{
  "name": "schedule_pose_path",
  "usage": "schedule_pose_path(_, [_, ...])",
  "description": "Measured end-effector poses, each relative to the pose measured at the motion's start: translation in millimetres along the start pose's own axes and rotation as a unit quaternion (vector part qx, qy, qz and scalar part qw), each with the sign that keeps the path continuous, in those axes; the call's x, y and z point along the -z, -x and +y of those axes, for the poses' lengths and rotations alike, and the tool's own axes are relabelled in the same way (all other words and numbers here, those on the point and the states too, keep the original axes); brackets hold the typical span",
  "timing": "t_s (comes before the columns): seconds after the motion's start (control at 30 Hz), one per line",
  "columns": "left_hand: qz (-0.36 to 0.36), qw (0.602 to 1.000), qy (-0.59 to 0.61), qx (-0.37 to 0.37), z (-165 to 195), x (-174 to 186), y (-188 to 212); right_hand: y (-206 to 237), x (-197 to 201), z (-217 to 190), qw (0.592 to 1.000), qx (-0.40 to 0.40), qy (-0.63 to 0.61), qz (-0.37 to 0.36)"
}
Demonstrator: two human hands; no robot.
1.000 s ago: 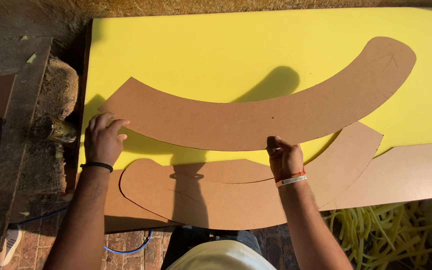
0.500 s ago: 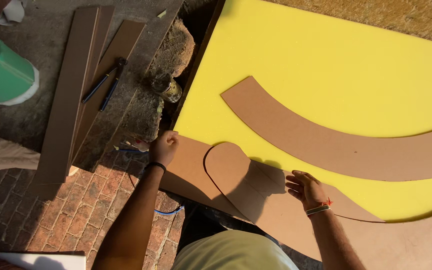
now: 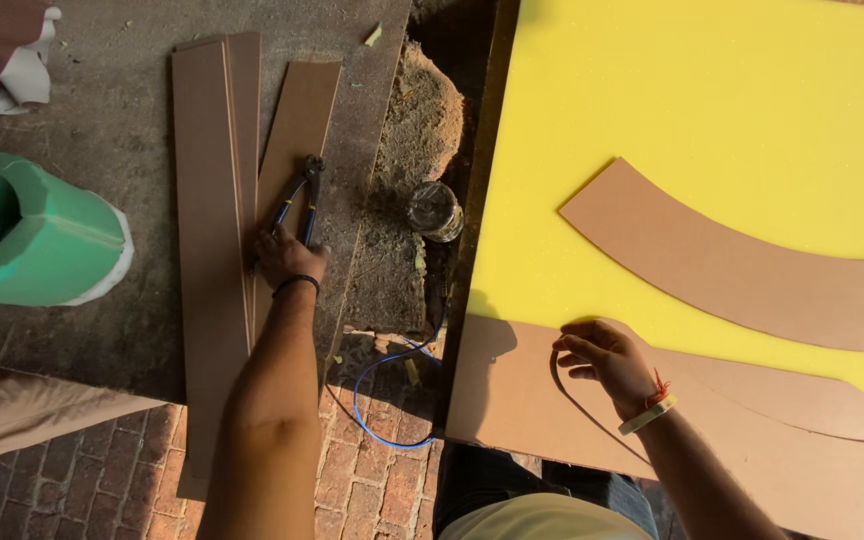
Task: The person arranges curved cardboard cutout pieces on a large yellow foam board, applies hot glue to the back of the cutouts with a glue gun, and presses the pieces down onto the board, aligning them into a pattern.
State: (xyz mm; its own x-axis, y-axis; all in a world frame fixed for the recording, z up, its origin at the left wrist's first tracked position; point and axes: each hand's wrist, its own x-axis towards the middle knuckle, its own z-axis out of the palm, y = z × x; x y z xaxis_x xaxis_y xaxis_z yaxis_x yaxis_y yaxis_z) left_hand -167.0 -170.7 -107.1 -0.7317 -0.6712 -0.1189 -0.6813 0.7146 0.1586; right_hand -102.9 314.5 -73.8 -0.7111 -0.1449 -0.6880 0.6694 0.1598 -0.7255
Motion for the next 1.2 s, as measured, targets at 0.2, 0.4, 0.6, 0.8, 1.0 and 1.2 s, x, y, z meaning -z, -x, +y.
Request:
schedule_pose_path(0.2, [-0.121,0.991,-0.056,0.003,-14,2,-35,7,-8,4,0.999,-0.025,-0.015,0.042])
schedule_pose_path(0.4, [-0.247,0.865,0.414,0.139,-16,-14,-5,14,-20,5,0.999,-0.040,-0.001,0.033])
schedule_pose_path(0.6, [-0.310,0.708,0.634,-0.037,25,1,165,45,-39,-8,0.991,0.057,0.039,-0.114])
schedule_pose_path(0.8, [-0.489,0.545,0.651,-0.199,148,2,285,88,-32,-4,0.963,0.187,-0.072,-0.177])
schedule_pose_path(1.0, [-0.547,0.628,0.406,-0.375,264,-37,370,118,86,40,0.976,0.170,-0.114,0.074])
schedule_pose_path(1.2, [-0.330,0.653,0.232,-0.641,364,-74,476,128,236,97,0.935,0.188,-0.289,0.080])
